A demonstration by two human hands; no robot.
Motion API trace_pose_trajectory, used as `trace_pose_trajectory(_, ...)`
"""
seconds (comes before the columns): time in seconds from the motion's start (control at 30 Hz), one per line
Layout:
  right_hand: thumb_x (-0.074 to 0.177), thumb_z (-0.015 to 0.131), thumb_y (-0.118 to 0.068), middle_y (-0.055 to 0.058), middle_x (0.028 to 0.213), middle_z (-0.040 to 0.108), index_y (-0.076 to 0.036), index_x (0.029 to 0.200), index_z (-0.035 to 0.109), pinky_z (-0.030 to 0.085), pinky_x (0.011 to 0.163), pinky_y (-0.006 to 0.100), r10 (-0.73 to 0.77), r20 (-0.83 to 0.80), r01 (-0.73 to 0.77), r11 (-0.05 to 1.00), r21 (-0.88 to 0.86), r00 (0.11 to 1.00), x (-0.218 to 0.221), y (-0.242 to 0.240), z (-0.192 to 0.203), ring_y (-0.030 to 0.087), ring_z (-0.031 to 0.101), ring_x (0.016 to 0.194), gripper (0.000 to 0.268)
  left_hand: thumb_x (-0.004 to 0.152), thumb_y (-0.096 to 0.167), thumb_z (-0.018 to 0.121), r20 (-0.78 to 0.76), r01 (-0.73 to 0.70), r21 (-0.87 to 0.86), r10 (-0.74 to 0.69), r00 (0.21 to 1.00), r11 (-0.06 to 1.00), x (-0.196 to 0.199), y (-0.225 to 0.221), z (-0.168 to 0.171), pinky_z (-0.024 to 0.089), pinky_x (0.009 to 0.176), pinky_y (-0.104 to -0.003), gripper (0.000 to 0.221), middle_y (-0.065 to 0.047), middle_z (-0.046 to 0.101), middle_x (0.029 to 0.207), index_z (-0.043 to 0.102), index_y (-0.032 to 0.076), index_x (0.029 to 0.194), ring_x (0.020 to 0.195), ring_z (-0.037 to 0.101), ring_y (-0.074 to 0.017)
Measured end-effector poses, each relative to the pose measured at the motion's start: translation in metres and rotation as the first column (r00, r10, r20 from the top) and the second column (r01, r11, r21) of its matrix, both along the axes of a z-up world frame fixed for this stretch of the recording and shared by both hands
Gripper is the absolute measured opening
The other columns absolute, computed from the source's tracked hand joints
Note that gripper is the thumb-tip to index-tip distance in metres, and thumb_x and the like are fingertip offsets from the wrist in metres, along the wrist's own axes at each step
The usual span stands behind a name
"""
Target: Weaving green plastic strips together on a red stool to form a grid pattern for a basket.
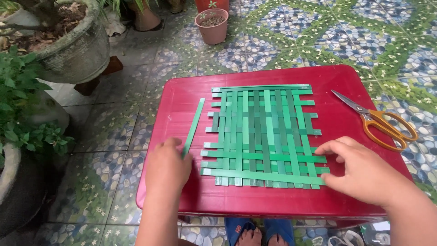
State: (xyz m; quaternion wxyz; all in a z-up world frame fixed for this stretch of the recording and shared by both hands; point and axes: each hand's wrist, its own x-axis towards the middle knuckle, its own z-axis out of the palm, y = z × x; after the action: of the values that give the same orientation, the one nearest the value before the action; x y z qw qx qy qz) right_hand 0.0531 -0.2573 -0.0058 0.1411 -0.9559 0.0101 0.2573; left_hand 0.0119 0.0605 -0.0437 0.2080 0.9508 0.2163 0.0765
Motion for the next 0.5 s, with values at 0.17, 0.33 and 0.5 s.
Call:
trace_pose_trajectory(0.17,0.076,0.059,-0.025,-0.010,0.112,0.055,-0.027,0.107,0.059,0.048,0.080,0.030,-0.082,0.139,0.078,0.996,0.039,0.987,0.002,0.003,-0.005,0.012,0.059,0.095,0.032,0.074,0.007,0.046,-0.304,-0.194,-0.087,0.159,0.939,0.977,0.001,0.006,0.002,0.047,0.074,-0.041,0.041,-0.013,0.063,0.099,0.052,0.014,0.114,0.092,0.058,-0.0333)
trace_pose_trajectory(0.33,0.075,0.059,-0.023,-0.007,0.103,0.061,-0.025,0.105,0.062,0.048,0.080,0.028,-0.095,0.158,0.085,0.994,0.069,0.983,0.003,0.003,-0.011,0.012,0.060,0.090,0.030,0.067,0.008,0.047,-0.365,-0.209,-0.137,0.147,0.919,0.968,0.001,0.007,0.011,0.046,0.074,-0.038,0.039,-0.013,0.063,0.097,0.058,0.011,0.104,0.090,0.058,-0.0316)
trace_pose_trajectory(0.5,0.076,0.060,-0.021,-0.005,0.105,0.062,-0.024,0.106,0.061,0.048,0.082,0.028,-0.117,0.130,0.105,0.989,0.100,0.984,0.003,0.007,-0.011,0.011,0.061,0.093,0.030,0.068,0.014,0.046,-0.401,-0.254,-0.220,0.150,0.904,0.942,-0.001,0.003,0.026,0.043,0.061,-0.035,0.023,-0.009,0.064,0.078,0.062,0.010,0.084,0.072,0.058,-0.0268)
